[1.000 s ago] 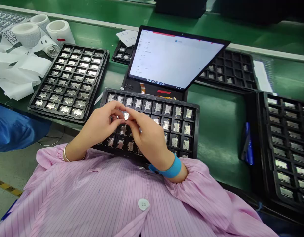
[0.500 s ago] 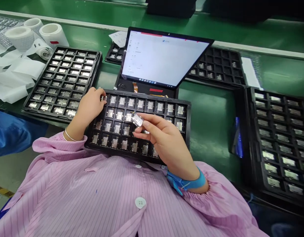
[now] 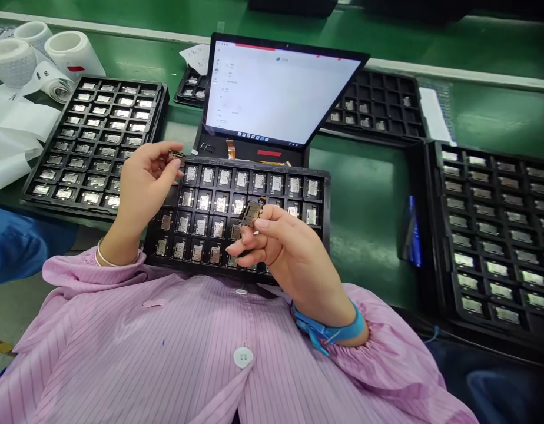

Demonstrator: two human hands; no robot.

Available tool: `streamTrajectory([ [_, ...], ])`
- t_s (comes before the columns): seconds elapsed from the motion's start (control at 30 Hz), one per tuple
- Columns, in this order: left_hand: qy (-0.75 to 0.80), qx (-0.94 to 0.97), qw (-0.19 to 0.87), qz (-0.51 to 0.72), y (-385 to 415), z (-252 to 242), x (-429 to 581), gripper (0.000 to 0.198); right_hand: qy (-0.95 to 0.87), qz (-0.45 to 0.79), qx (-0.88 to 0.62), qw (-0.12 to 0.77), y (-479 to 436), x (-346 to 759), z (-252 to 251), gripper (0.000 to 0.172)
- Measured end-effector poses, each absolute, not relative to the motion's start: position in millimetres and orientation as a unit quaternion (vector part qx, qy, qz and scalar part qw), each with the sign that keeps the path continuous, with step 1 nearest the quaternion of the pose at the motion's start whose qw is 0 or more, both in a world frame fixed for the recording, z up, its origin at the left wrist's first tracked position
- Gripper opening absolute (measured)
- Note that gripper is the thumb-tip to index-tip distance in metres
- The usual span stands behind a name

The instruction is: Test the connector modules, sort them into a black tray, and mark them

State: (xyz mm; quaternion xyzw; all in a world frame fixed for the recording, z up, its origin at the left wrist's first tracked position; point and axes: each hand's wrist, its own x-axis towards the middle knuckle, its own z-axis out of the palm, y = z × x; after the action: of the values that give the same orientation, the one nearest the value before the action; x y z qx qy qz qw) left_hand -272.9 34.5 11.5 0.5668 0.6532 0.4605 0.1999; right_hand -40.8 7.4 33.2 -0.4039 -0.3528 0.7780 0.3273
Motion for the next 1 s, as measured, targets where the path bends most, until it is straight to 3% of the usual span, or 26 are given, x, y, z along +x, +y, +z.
streamTrajectory([
  [0.1,0.596,0.498,0.327,0.539,15.8,22.1,-249.9,0.014,-0.355,0.775,-0.402,0.335,5.8,-41.1,33.7,0.019],
  [0.33,0.476,0.352,0.622,0.512,-12.1,33.1,-218.9,0.024,-0.413,0.728,-0.396,0.376,-1.7,-41.4,33.1,0.019],
  [0.43,0.467,0.364,0.636,0.495,-18.3,34.2,-214.3,0.037,-0.452,0.684,-0.418,0.390,-5.6,-41.4,34.5,0.017],
  [1.0,0.496,0.385,0.623,0.467,-39.5,44.6,-212.3,0.026,-0.490,0.629,-0.432,0.422,-13.2,-34.9,34.8,0.016],
])
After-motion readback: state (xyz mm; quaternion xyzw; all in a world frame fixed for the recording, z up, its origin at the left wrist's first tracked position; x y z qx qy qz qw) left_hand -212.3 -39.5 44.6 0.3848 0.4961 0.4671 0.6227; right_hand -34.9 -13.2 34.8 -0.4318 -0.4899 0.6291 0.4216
